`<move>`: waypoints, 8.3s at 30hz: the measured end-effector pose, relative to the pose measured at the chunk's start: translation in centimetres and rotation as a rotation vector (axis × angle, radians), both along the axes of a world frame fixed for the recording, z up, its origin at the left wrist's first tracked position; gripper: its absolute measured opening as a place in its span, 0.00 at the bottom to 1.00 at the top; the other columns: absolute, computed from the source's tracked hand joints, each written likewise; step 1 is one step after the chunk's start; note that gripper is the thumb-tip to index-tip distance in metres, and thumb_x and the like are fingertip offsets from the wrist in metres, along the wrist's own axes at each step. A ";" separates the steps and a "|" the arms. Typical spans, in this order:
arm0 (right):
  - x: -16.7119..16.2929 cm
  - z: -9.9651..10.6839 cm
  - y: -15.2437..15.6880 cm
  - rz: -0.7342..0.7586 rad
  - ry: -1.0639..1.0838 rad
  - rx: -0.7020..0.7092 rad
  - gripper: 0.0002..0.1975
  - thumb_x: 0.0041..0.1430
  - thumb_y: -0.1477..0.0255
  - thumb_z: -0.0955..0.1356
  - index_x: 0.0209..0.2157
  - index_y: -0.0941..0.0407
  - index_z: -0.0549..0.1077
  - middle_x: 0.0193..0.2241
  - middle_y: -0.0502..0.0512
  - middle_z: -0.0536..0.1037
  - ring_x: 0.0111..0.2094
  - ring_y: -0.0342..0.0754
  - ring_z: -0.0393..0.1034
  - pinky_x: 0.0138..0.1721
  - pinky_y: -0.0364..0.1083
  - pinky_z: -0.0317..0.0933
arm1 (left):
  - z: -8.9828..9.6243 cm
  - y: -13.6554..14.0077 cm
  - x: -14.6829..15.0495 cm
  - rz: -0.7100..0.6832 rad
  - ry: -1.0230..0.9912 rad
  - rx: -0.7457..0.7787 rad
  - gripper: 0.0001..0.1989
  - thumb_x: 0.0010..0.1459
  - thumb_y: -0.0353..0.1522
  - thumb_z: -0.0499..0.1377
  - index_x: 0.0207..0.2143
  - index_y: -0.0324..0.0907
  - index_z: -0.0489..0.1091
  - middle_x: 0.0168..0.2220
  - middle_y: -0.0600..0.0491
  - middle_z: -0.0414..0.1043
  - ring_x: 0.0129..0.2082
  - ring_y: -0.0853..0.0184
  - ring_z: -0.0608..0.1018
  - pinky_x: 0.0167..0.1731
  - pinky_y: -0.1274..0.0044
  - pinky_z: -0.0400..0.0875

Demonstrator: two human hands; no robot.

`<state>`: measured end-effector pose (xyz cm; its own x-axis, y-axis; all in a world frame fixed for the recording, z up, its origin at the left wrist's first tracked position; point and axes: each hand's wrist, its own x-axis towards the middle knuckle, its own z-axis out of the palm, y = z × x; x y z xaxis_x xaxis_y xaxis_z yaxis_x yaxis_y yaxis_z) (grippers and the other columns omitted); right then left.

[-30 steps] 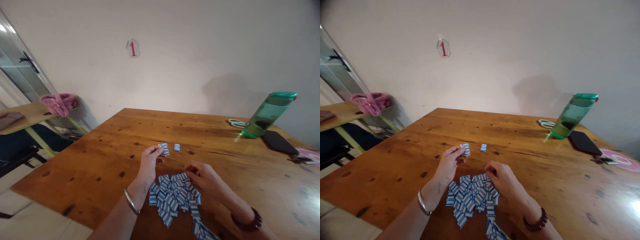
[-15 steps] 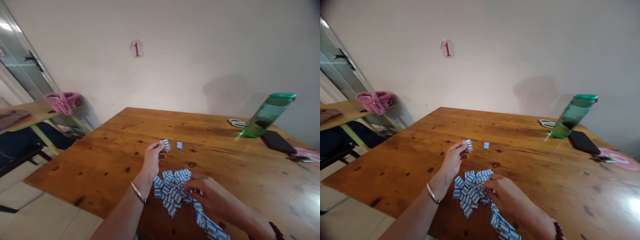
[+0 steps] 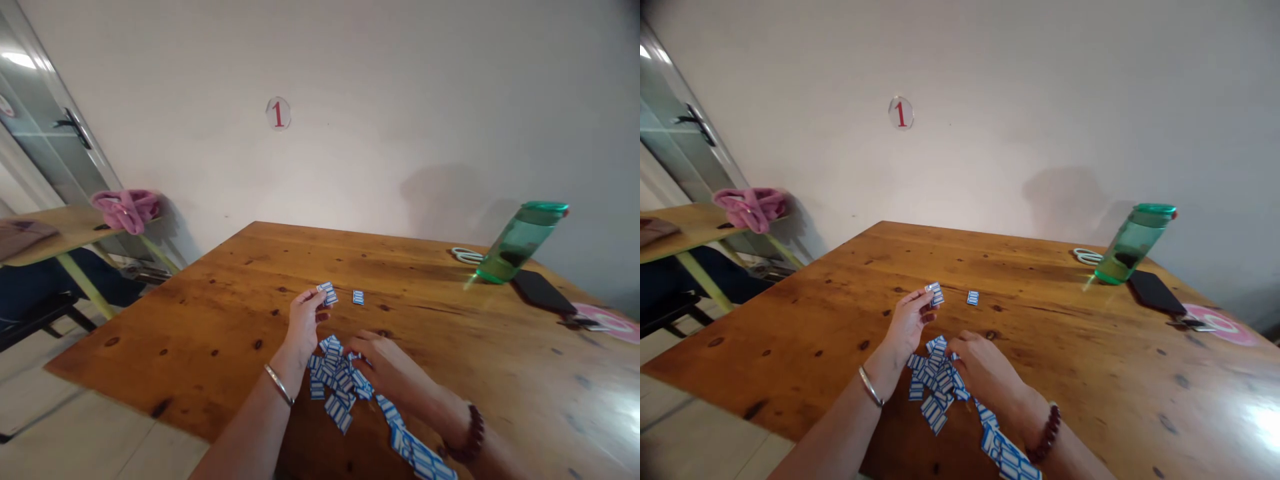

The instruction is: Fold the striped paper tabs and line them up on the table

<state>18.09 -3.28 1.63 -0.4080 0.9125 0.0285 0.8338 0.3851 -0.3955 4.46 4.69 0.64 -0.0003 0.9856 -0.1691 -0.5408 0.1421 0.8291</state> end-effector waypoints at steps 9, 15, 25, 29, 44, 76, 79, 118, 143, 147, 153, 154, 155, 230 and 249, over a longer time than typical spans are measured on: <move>-2.9 -0.6 -0.4 0.218 -0.229 0.067 0.15 0.54 0.79 0.61 0.39 0.50 0.73 0.39 0.56 0.72 0.42 0.52 0.64 0.41 0.49 0.61 | 0.1 0.2 -0.4 0.016 -0.023 -0.005 0.12 0.32 0.31 0.66 0.22 0.38 0.68 0.19 0.56 0.71 0.18 0.73 0.71 0.17 0.83 0.61; -3.4 -2.0 -2.2 0.219 -0.259 0.146 0.15 0.56 0.73 0.62 0.45 0.48 0.70 0.57 0.58 0.60 0.58 0.62 0.47 0.50 0.64 0.52 | 0.2 0.2 -0.3 0.008 -0.036 -0.007 0.11 0.33 0.30 0.66 0.22 0.38 0.68 0.18 0.56 0.71 0.18 0.73 0.72 0.17 0.83 0.61; -1.7 0.0 -3.0 0.131 -0.112 0.036 0.18 0.56 0.78 0.60 0.45 0.48 0.70 0.56 0.55 0.62 0.59 0.57 0.48 0.54 0.63 0.47 | 0.1 0.1 -0.4 0.010 -0.031 -0.015 0.10 0.33 0.30 0.65 0.21 0.38 0.68 0.18 0.56 0.71 0.18 0.73 0.72 0.17 0.83 0.61; 1.9 1.1 -2.3 0.022 0.013 0.078 0.15 0.59 0.75 0.59 0.44 0.52 0.71 0.48 0.57 0.71 0.49 0.52 0.63 0.49 0.52 0.56 | 0.1 0.1 -0.3 0.007 -0.025 -0.015 0.11 0.32 0.30 0.65 0.21 0.38 0.68 0.18 0.56 0.71 0.18 0.73 0.72 0.16 0.83 0.61; 6.9 -2.3 -2.6 -0.069 0.063 -0.002 0.12 0.57 0.75 0.60 0.38 0.54 0.73 0.36 0.55 0.75 0.39 0.49 0.67 0.41 0.47 0.59 | -0.2 -0.3 0.0 -0.047 0.026 -0.002 0.10 0.34 0.31 0.65 0.22 0.39 0.68 0.20 0.56 0.71 0.18 0.73 0.72 0.17 0.83 0.61; 7.2 -2.2 -0.1 -0.124 0.398 -0.201 0.03 0.47 0.79 0.64 0.25 0.57 0.66 0.22 0.47 0.67 0.24 0.41 0.59 0.27 0.41 0.54 | -1.1 -1.4 1.6 -0.229 0.147 -0.009 0.08 0.36 0.31 0.66 0.21 0.38 0.69 0.20 0.55 0.71 0.18 0.73 0.71 0.15 0.83 0.61; 7.9 -2.0 0.1 -0.136 0.562 -0.259 0.02 0.50 0.75 0.63 0.25 0.57 0.66 0.22 0.47 0.67 0.25 0.41 0.60 0.27 0.41 0.54 | -1.0 -1.5 1.6 -0.233 0.146 -0.008 0.08 0.36 0.31 0.66 0.21 0.38 0.70 0.20 0.54 0.70 0.18 0.74 0.71 0.16 0.83 0.62; 5.4 -2.9 -0.9 -0.120 0.138 -0.015 0.06 0.53 0.81 0.62 0.27 0.57 0.67 0.31 0.56 0.70 0.34 0.48 0.64 0.37 0.46 0.59 | -1.0 -3.0 2.4 -0.757 0.270 -0.136 0.11 0.36 0.30 0.65 0.23 0.36 0.67 0.23 0.54 0.70 0.22 0.73 0.72 0.27 0.78 0.68; 5.9 -3.0 -0.8 -0.270 0.491 -0.029 0.08 0.55 0.76 0.60 0.25 0.55 0.67 0.22 0.49 0.71 0.25 0.44 0.63 0.28 0.43 0.57 | -1.2 -2.7 2.3 -0.715 0.110 -0.127 0.12 0.38 0.30 0.66 0.24 0.38 0.66 0.24 0.54 0.70 0.25 0.70 0.73 0.27 0.76 0.70; 5.9 -3.5 -0.2 -0.407 0.882 -0.114 0.04 0.50 0.73 0.65 0.23 0.56 0.66 0.18 0.46 0.68 0.22 0.41 0.61 0.24 0.41 0.55 | -1.1 -2.7 2.3 -0.651 0.036 -0.077 0.12 0.38 0.31 0.67 0.24 0.38 0.66 0.25 0.54 0.69 0.25 0.70 0.72 0.28 0.76 0.69; 5.6 -4.4 -0.1 -0.478 1.268 -0.174 0.15 0.44 0.69 0.71 0.36 0.55 0.69 0.29 0.50 0.73 0.30 0.44 0.67 0.31 0.43 0.60 | -0.9 -3.4 3.0 -0.674 0.226 0.101 0.10 0.38 0.32 0.66 0.21 0.37 0.69 0.29 0.52 0.72 0.28 0.72 0.71 0.32 0.80 0.62; 5.6 -4.5 -0.1 -0.475 1.281 -0.175 0.16 0.44 0.69 0.72 0.37 0.55 0.69 0.29 0.50 0.73 0.30 0.44 0.67 0.31 0.43 0.60 | -0.9 -3.5 3.1 -0.676 0.270 0.155 0.09 0.39 0.32 0.66 0.20 0.37 0.69 0.30 0.52 0.72 0.29 0.71 0.71 0.33 0.80 0.62; 5.5 -4.6 0.0 -0.469 1.290 -0.178 0.18 0.44 0.68 0.72 0.38 0.55 0.69 0.28 0.49 0.73 0.29 0.44 0.67 0.31 0.43 0.60 | -0.9 -3.6 3.2 -0.673 0.311 0.212 0.08 0.39 0.31 0.65 0.19 0.37 0.69 0.29 0.52 0.72 0.30 0.70 0.71 0.33 0.79 0.61; 7.0 -2.1 -0.6 -0.262 0.383 -0.117 0.08 0.55 0.70 0.62 0.32 0.56 0.71 0.27 0.51 0.77 0.29 0.46 0.70 0.31 0.43 0.59 | 0.7 -1.6 0.8 -0.169 0.152 0.113 0.07 0.44 0.32 0.62 0.25 0.37 0.70 0.26 0.51 0.76 0.21 0.68 0.77 0.18 0.82 0.66; -1.5 0.2 0.3 0.145 -0.173 0.021 0.19 0.54 0.80 0.61 0.45 0.50 0.69 0.45 0.55 0.70 0.45 0.51 0.62 0.43 0.50 0.58 | 1.5 -1.2 -0.1 -0.105 -0.028 0.044 0.05 0.43 0.29 0.62 0.25 0.38 0.70 0.21 0.54 0.74 0.19 0.69 0.77 0.17 0.83 0.63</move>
